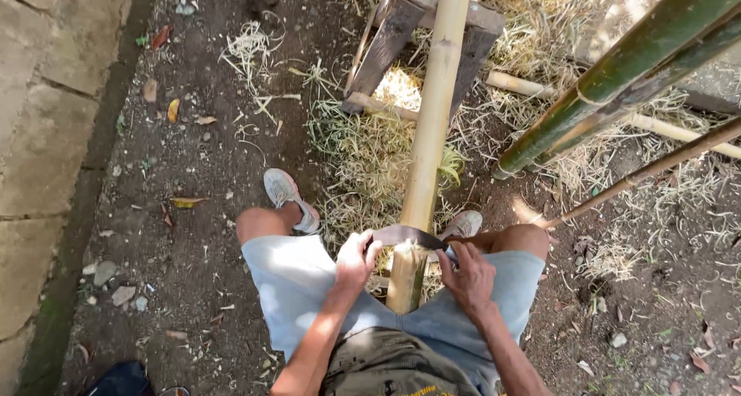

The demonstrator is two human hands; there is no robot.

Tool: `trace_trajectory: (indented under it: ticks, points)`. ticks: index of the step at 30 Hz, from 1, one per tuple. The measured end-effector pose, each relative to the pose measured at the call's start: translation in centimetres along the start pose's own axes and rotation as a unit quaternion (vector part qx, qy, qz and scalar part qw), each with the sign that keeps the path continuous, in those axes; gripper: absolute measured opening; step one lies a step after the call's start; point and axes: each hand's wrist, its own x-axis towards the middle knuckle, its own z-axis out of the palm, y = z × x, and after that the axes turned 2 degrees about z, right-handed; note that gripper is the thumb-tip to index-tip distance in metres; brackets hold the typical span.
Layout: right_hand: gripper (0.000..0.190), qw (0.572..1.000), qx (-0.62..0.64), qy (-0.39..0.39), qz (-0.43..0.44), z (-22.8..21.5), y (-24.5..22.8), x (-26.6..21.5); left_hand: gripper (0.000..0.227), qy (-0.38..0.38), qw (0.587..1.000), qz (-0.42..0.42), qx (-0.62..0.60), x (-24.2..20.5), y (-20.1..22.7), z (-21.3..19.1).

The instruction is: The person is stripping the outer layer of a bamboo pole using a curved blade or sickle.

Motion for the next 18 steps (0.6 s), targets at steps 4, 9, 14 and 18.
trace_trajectory:
  ticks: [4, 9, 14, 18]
  points:
    - [0.025, 0.999, 0.032, -0.001, -0.040, 2.8, 4.3, 6.5, 0.036, 0.022, 0.997, 0.063, 0.045, 7.5, 0.4, 1.6]
    - [0.030, 0.998, -0.035, -0.037, -0.037, 7.7, 11.2, 16.3, 0.033, -0.080, 0.994, -0.067, 0.009, 18.4, 7.1, 0.2]
    - [0.030, 0.998, -0.049, -0.025, -0.033, 7.7, 11.7, 19.9, 0.035, -0.066, 0.996, -0.051, 0.033, 22.9, 6.6, 2.5]
    - [0.026, 0.999, -0.032, -0.008, -0.034, 8.1, 11.8, 18.1, 0.040, -0.016, 0.999, 0.008, 0.032, 22.1, 3.6, 4.6]
